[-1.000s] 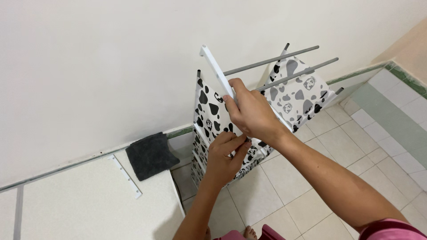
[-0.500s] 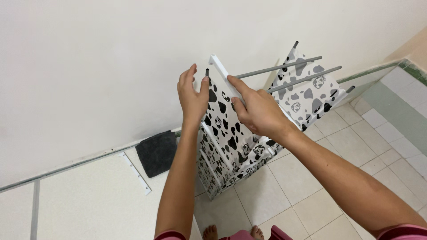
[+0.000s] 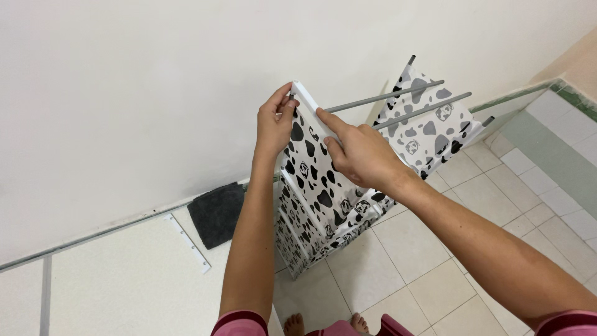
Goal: The person assembles a multi-tiered fabric storage unit by inserting metal poles into the frame and attaching patterned fabric panels. They repeatedly pick up poles and fabric pieces, align them with the frame, and secure them in place.
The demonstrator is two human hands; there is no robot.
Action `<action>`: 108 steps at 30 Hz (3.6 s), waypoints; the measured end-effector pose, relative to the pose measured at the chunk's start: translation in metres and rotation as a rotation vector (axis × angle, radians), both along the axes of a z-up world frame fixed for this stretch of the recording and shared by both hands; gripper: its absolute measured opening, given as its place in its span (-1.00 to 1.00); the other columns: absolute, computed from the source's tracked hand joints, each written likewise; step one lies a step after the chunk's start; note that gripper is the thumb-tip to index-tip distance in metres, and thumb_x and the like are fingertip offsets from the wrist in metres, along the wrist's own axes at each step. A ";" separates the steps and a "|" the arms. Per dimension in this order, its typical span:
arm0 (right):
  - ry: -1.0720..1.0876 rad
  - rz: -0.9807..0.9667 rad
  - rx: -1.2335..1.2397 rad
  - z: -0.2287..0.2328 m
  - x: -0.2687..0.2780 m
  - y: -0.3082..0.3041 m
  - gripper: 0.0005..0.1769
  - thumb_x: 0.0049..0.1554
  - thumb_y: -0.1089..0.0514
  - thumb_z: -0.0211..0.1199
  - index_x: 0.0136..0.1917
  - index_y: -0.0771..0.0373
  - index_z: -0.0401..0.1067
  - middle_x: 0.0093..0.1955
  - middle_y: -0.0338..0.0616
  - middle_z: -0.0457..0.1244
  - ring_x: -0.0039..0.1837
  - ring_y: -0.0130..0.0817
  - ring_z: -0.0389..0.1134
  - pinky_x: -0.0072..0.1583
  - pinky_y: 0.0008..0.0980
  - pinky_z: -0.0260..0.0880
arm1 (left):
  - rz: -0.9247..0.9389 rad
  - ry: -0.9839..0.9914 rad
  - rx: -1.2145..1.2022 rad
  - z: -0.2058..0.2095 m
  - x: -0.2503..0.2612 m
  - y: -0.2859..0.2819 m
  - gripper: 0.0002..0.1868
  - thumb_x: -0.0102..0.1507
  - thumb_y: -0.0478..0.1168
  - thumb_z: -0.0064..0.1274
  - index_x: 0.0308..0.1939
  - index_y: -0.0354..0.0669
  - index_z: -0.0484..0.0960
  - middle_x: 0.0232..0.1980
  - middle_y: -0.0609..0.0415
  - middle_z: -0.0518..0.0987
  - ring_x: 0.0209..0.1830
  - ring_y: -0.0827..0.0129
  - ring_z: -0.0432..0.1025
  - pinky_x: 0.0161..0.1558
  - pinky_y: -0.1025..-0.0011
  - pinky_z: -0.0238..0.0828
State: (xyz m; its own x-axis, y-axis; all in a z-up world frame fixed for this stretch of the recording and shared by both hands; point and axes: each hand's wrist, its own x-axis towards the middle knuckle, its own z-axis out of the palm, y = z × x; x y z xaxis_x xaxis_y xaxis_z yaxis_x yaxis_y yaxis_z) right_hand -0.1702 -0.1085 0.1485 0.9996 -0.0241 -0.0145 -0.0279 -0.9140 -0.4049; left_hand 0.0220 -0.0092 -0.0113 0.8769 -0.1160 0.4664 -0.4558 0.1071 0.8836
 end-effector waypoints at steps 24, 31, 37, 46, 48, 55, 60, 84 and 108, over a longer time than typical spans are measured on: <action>0.029 0.032 -0.122 0.002 0.000 -0.001 -0.31 0.19 0.21 -0.07 0.59 0.08 0.03 -0.61 -0.09 0.24 -0.55 -0.17 0.29 -0.33 -0.15 0.40 | -0.100 0.058 -0.084 -0.002 0.008 0.004 -0.67 0.33 -0.27 -0.05 0.10 -0.34 0.66 -0.14 0.03 0.70 -0.18 0.45 0.54 -0.06 0.49 0.52; 0.033 0.062 -0.091 0.009 -0.003 0.002 -0.28 0.14 0.24 -0.07 0.58 0.09 0.02 -0.63 -0.12 0.23 -0.58 -0.21 0.27 -0.35 -0.17 0.37 | -0.088 0.332 -0.150 0.023 0.013 0.000 -0.41 0.36 0.20 -0.16 -0.30 -0.25 0.71 -0.44 0.11 0.56 -0.46 0.49 0.43 -0.35 0.54 0.41; -0.066 0.125 -0.084 0.002 0.005 -0.005 -0.31 0.15 0.23 -0.05 0.55 0.17 0.09 -0.65 -0.12 0.22 -0.60 -0.19 0.25 -0.38 -0.16 0.33 | -0.122 0.215 -0.261 0.023 0.012 -0.016 -0.46 0.36 0.12 -0.05 -0.49 -0.23 0.65 -0.57 0.14 0.53 -0.57 0.51 0.36 -0.46 0.51 0.28; 0.024 0.056 0.483 -0.013 0.005 -0.023 -0.30 0.24 -0.05 0.05 0.59 0.18 0.10 -0.61 -0.34 0.02 -0.57 -0.52 0.04 -0.45 -0.35 0.10 | -0.127 0.164 -0.278 0.016 0.022 -0.028 -0.54 0.38 -0.01 -0.07 -0.53 -0.20 0.57 -0.59 0.18 0.47 -0.61 0.55 0.29 -0.50 0.52 0.22; 0.000 0.071 0.536 -0.015 0.004 -0.023 -0.31 0.28 -0.08 0.01 0.59 0.22 0.08 -0.58 -0.38 0.02 -0.53 -0.59 0.08 -0.43 -0.41 0.18 | -0.115 0.152 -0.269 0.015 0.020 -0.028 -0.54 0.39 -0.02 -0.08 -0.53 -0.19 0.56 -0.59 0.18 0.45 -0.61 0.56 0.28 -0.51 0.52 0.20; -0.052 -0.112 0.337 -0.026 0.005 -0.015 -0.41 0.27 -0.13 -0.08 0.50 0.07 0.21 -0.59 -0.20 0.15 -0.56 -0.32 0.13 -0.40 -0.23 0.16 | -0.106 0.179 -0.264 0.015 0.022 -0.030 -0.55 0.39 -0.02 -0.08 -0.53 -0.18 0.56 -0.58 0.18 0.46 -0.61 0.55 0.27 -0.52 0.51 0.18; -0.289 0.015 0.169 -0.030 -0.004 -0.017 -0.42 0.29 -0.17 -0.06 0.47 0.12 0.26 -0.54 -0.11 0.24 -0.47 -0.14 0.32 -0.29 -0.13 0.33 | -0.086 0.174 -0.210 0.018 0.022 -0.027 -0.54 0.39 0.01 -0.09 -0.51 -0.16 0.57 -0.55 0.17 0.48 -0.59 0.55 0.25 -0.51 0.51 0.15; -0.027 0.015 0.121 -0.026 0.001 -0.024 -0.55 0.27 -0.03 -0.10 0.34 0.22 0.16 -0.57 -0.16 0.27 -0.40 -0.09 0.41 -0.15 -0.04 0.42 | -0.096 0.276 -0.289 0.013 0.025 -0.032 -0.60 0.42 0.01 -0.13 -0.46 -0.09 0.42 -0.50 0.14 0.42 -0.44 0.42 0.37 -0.26 0.40 0.40; -0.044 0.060 0.176 -0.034 0.000 -0.031 -0.77 0.27 0.10 -0.04 0.01 0.31 0.27 -0.58 -0.18 0.24 -0.45 -0.13 0.37 -0.19 -0.10 0.41 | 0.036 0.298 -0.222 0.011 0.016 -0.031 -0.63 0.35 0.05 -0.09 -0.45 -0.08 0.45 -0.56 0.16 0.40 -0.56 0.47 0.33 -0.48 0.44 0.24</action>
State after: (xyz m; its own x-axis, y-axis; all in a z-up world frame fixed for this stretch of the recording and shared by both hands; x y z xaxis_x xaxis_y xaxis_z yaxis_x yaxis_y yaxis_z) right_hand -0.1699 -0.1390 0.1150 0.9989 0.0348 0.0305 0.0459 -0.8286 -0.5579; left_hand 0.0384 -0.0397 0.0001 0.9797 -0.0069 0.2002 -0.1890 0.3000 0.9350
